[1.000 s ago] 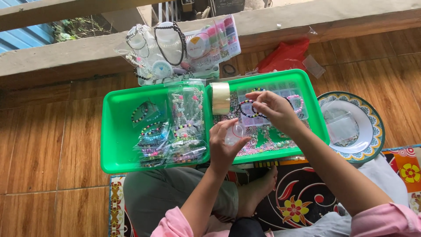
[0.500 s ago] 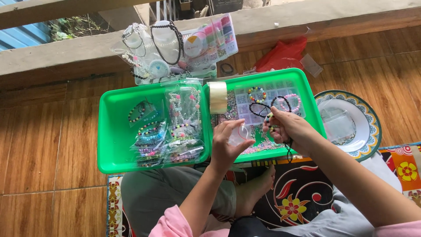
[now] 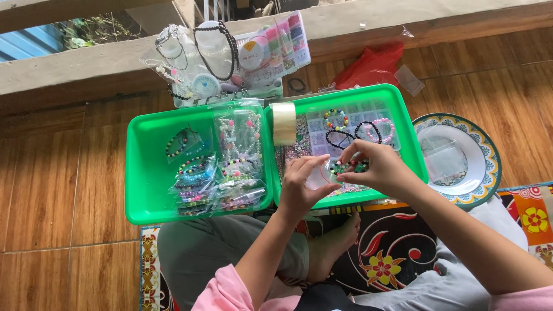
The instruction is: The person is sorting and bagging various jewelry items like bracelets and necklaces into small plastic bags for organization.
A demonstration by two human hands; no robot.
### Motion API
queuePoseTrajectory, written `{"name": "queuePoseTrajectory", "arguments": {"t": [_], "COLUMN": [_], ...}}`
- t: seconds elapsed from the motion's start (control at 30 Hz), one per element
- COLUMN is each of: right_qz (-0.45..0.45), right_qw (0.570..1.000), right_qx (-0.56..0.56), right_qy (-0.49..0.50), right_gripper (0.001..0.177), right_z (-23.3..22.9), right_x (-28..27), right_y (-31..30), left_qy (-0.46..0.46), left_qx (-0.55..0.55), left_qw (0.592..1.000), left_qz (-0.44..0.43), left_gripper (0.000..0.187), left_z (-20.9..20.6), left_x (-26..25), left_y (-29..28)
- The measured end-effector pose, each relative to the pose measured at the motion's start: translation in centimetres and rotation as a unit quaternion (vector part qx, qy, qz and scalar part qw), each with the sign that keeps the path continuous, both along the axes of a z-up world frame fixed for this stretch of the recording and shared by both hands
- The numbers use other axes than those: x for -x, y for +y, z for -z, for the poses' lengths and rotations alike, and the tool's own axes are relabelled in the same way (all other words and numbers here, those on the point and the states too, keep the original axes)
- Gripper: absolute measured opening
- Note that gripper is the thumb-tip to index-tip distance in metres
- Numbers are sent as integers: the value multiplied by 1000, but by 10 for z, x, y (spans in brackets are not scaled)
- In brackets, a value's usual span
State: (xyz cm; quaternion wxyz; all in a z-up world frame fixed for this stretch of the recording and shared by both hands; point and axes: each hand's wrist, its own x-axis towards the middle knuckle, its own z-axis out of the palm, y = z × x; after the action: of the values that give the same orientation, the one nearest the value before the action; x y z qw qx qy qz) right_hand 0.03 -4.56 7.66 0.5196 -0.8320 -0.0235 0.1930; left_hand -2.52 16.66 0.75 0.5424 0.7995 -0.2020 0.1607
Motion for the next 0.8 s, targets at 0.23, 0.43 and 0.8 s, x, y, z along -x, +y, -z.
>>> {"name": "queuePoseTrajectory", "arguments": {"t": [0.23,0.43,0.8], "right_qz": [-93,-64,18], "right_qw": [993,993,993], "right_qx": [52,53,-84], "right_qy": [-53,-78,-85], "right_gripper": [35,50,42], "right_z": [-29,-14,-8], "right_x": [6,8,8], "right_y": [14,7,5], "left_qy": [5,24,11], "left_qx": [-2,11,39], "left_qw": [1000,1000,999], "left_qz": [0,0,-36], "left_gripper": [57,58,55], "left_z": [-4,-2,-1], "left_x": [2,3,0], "left_y": [0,-1,-6]}}
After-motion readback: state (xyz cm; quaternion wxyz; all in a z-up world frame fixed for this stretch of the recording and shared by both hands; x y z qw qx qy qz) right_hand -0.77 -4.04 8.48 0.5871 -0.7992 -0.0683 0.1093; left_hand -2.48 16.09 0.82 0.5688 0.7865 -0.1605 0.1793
